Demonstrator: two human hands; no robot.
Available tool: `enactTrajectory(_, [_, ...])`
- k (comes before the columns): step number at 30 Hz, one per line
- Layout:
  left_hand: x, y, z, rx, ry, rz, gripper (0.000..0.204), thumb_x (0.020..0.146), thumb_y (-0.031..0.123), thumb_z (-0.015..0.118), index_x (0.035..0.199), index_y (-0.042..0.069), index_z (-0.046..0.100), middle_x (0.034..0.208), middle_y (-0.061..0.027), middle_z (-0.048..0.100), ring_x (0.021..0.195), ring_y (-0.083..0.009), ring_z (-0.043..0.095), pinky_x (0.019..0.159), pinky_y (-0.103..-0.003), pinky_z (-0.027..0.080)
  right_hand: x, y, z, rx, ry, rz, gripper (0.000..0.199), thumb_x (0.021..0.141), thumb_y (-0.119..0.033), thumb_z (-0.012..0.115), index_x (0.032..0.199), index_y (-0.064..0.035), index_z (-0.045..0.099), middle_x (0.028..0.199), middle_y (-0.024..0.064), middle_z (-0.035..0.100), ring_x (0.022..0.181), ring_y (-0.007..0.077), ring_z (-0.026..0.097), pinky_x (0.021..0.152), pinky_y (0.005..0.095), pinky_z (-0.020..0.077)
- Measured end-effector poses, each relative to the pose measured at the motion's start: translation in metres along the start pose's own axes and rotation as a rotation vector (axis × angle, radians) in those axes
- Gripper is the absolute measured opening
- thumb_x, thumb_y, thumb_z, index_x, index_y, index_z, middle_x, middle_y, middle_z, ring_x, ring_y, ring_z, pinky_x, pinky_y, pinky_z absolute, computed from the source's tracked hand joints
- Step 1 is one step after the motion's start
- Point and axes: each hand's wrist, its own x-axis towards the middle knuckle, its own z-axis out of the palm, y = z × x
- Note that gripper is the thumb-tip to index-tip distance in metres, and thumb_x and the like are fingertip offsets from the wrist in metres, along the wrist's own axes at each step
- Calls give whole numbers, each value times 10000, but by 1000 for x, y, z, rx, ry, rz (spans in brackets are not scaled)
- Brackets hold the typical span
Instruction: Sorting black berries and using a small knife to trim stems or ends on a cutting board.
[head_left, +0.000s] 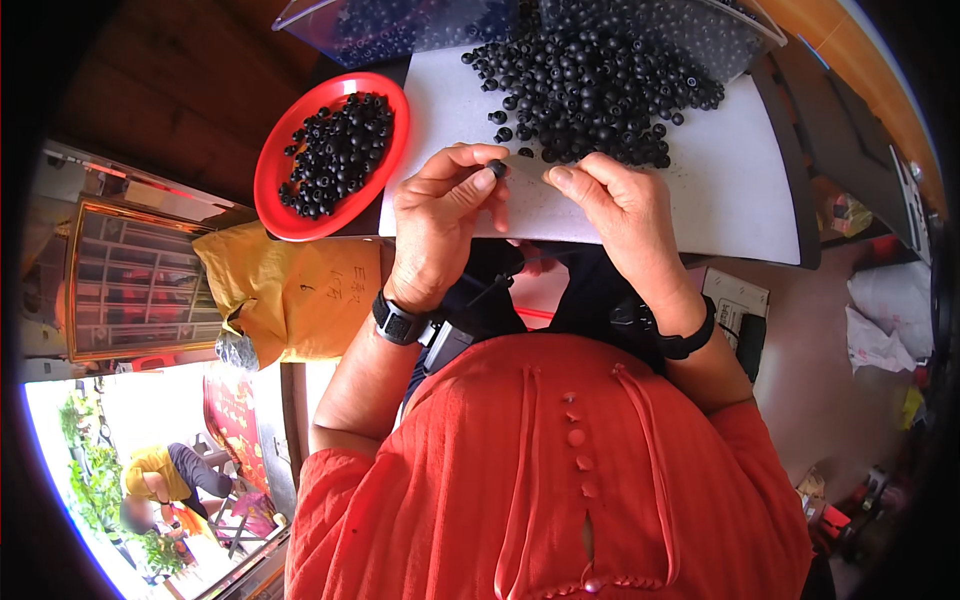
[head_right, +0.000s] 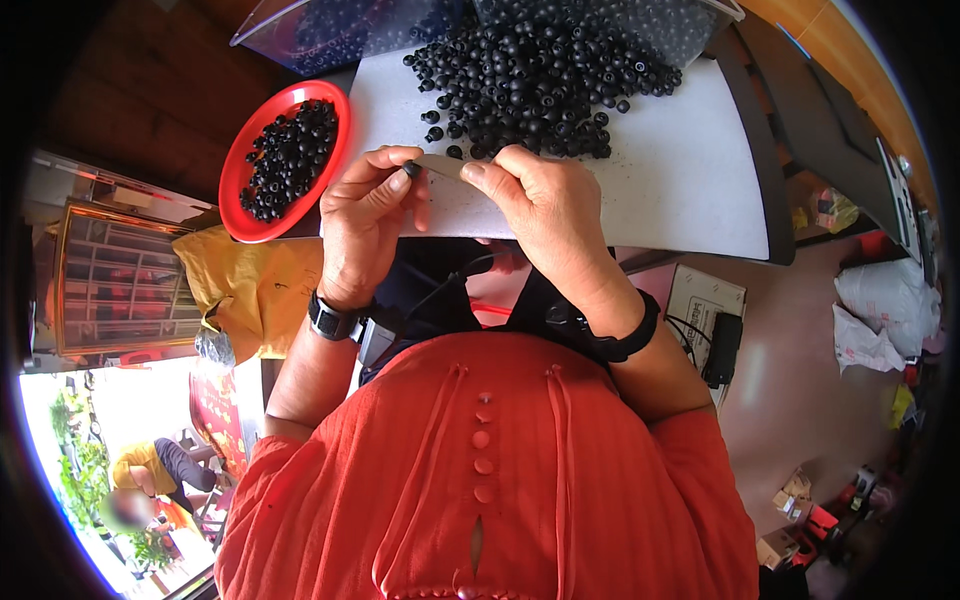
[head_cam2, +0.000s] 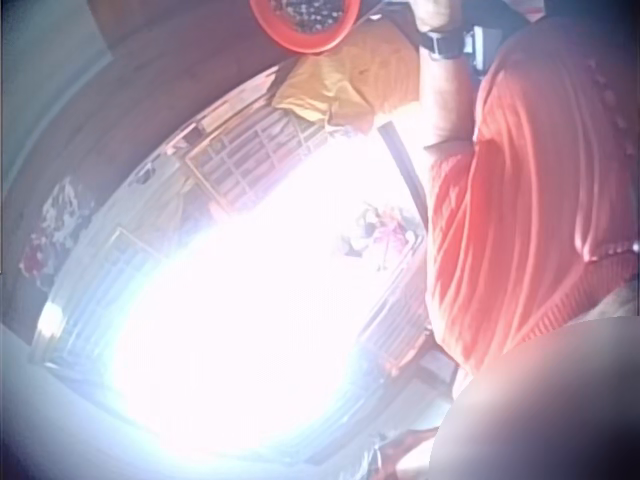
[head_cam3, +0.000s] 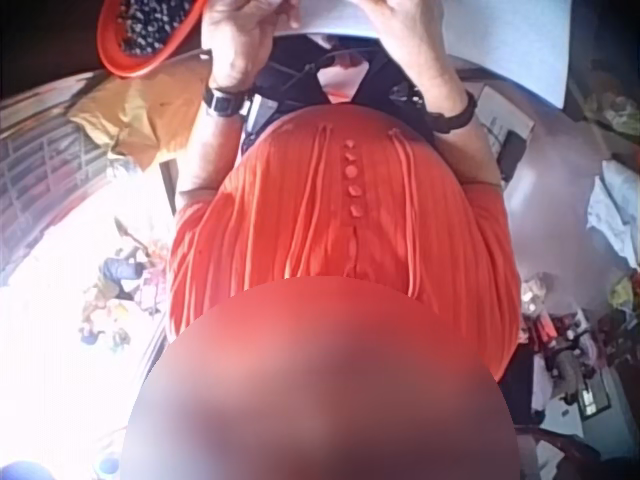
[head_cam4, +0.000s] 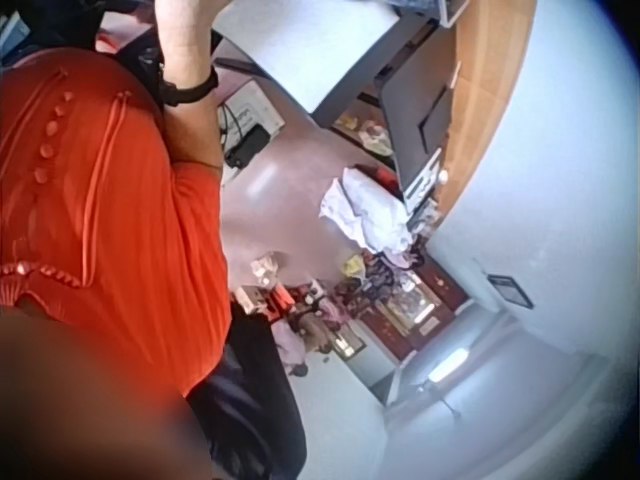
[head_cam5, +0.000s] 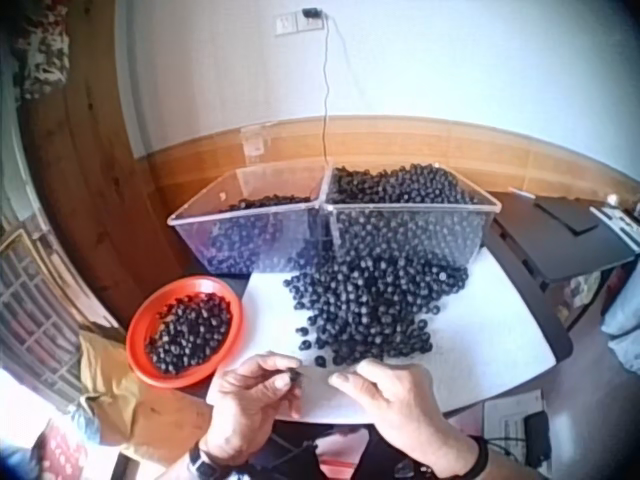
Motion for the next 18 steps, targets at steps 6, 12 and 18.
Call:
enactTrajectory(6, [-1, -4, 5, 81, 3, 97, 252, 1041, -33, 570, 1262, -58, 687, 1047, -80, 638, 808, -161, 649, 711, -287, 564, -2, -1, 0, -28, 4, -26, 398, 992, -315, 716, 731, -29, 624, 534, 120, 503, 454, 225, 472, 484, 388, 385])
enactTrajectory(12, [-2, -3, 5, 91, 2, 104, 260, 1045, -48, 550, 1266, -65, 686, 1059, -69, 616, 815, -159, 647, 745, -289, 563, -2, -1, 0, -56, -2, -30, 406, 993, -313, 714, 719, -33, 606, 535, 129, 489, 452, 242, 455, 486, 399, 378])
enactTrajectory(18, [-2, -5, 4, 119, -7, 110, 261, 1047, -23, 536, 1256, -43, 691, 1052, -76, 586, 853, -176, 626, 733, -303, 545, -3, -2, 0, -79, 6, -38, 420, 991, -307, 716, 703, -35, 578, 538, 134, 480, 454, 250, 450, 486, 403, 372])
